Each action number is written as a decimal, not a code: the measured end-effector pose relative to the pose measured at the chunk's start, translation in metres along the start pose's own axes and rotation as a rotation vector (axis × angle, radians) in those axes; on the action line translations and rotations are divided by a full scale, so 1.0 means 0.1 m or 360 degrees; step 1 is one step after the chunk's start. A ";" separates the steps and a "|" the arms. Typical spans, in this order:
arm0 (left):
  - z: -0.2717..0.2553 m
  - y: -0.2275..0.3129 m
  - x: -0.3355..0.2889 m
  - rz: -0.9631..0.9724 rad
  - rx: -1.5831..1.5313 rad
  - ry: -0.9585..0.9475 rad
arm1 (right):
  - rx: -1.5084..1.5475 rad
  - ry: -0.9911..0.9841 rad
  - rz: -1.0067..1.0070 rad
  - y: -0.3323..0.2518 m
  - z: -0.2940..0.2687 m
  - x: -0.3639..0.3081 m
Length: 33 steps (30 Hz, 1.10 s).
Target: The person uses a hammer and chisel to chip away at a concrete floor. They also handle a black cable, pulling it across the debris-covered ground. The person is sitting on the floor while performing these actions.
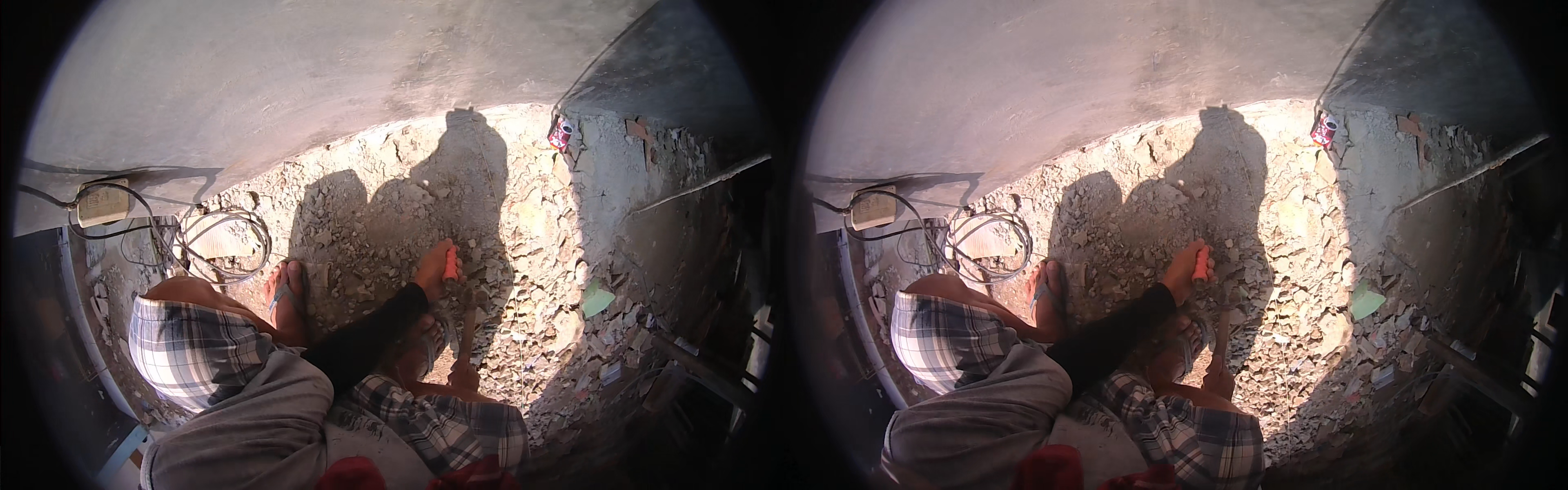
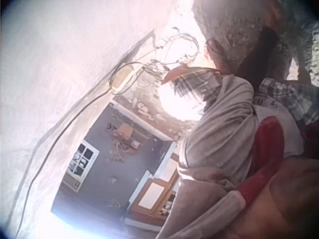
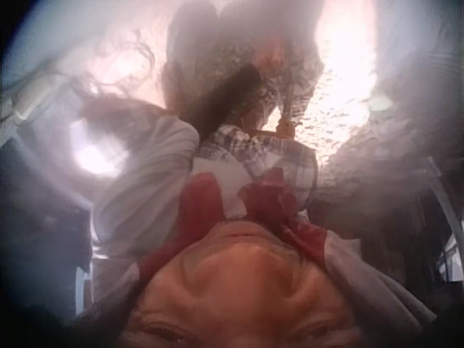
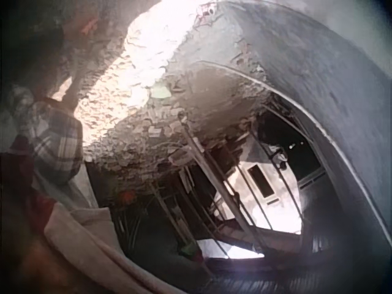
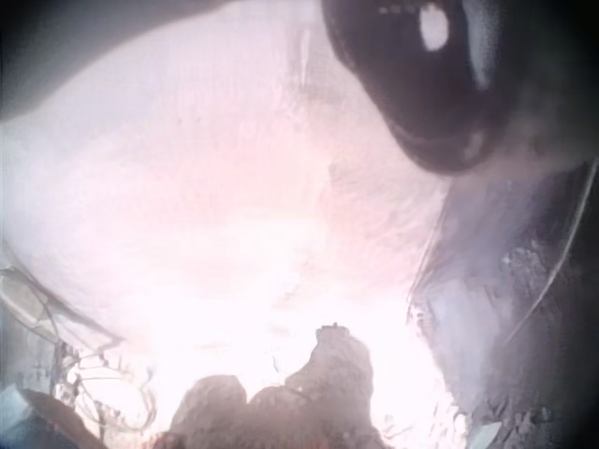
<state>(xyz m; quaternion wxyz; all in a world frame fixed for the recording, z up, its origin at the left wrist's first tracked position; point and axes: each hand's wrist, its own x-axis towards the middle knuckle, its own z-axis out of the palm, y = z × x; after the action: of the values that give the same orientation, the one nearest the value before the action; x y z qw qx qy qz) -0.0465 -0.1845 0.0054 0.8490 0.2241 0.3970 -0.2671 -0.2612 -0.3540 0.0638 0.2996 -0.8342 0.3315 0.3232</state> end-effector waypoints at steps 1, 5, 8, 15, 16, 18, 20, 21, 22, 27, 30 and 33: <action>0.04 -0.01 -0.06 -0.0012 0.0046 0.0027 | -0.0026 0.0003 0.0016 0.07 0.02 0.04; 0.19 0.40 -0.11 0.0298 0.0272 0.0149 | 0.0191 0.0028 -0.0054 -0.02 0.00 0.07; 0.31 0.93 0.05 0.0591 0.0300 0.0208 | 0.0331 -0.0080 0.0006 0.40 0.18 0.34; 0.07 1.65 0.18 0.0504 0.0261 -0.0399 | 0.0399 -0.0129 -0.0047 0.43 0.25 0.48; 0.12 1.65 0.19 0.0471 0.0203 -0.0574 | 0.0435 -0.0141 -0.0018 0.40 0.22 0.48; 0.10 1.73 0.18 0.0538 -0.0052 -0.0450 | 0.0497 -0.0113 -0.0030 0.33 0.28 0.50; 0.09 1.83 0.17 0.0525 -0.0208 -0.0393 | 0.0529 -0.0076 -0.0094 0.26 0.31 0.47; 0.05 1.84 0.19 0.0532 -0.0276 -0.0486 | 0.0529 -0.0056 -0.0155 0.13 0.26 0.42; 0.01 1.83 0.22 0.0540 -0.0344 -0.0579 | 0.0528 -0.0037 -0.0217 -0.01 0.20 0.36; 0.23 1.74 0.15 0.0576 -0.0385 -0.0486 | 0.0458 0.0092 -0.0857 -0.67 -0.25 0.32; 0.11 1.82 0.20 0.0596 -0.0522 -0.0531 | 0.0832 0.0063 -0.0890 -1.54 -0.77 0.13; 0.15 1.81 0.24 0.0587 -0.0612 -0.0544 | 0.1637 0.0091 -0.1665 -2.24 -1.25 -0.09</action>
<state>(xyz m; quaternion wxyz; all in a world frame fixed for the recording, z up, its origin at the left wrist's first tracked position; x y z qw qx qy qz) 0.0888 -0.0627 0.0260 0.9643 0.0797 0.2446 -0.0626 -0.0561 -0.3060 0.2107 0.7596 -0.6454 0.0075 -0.0804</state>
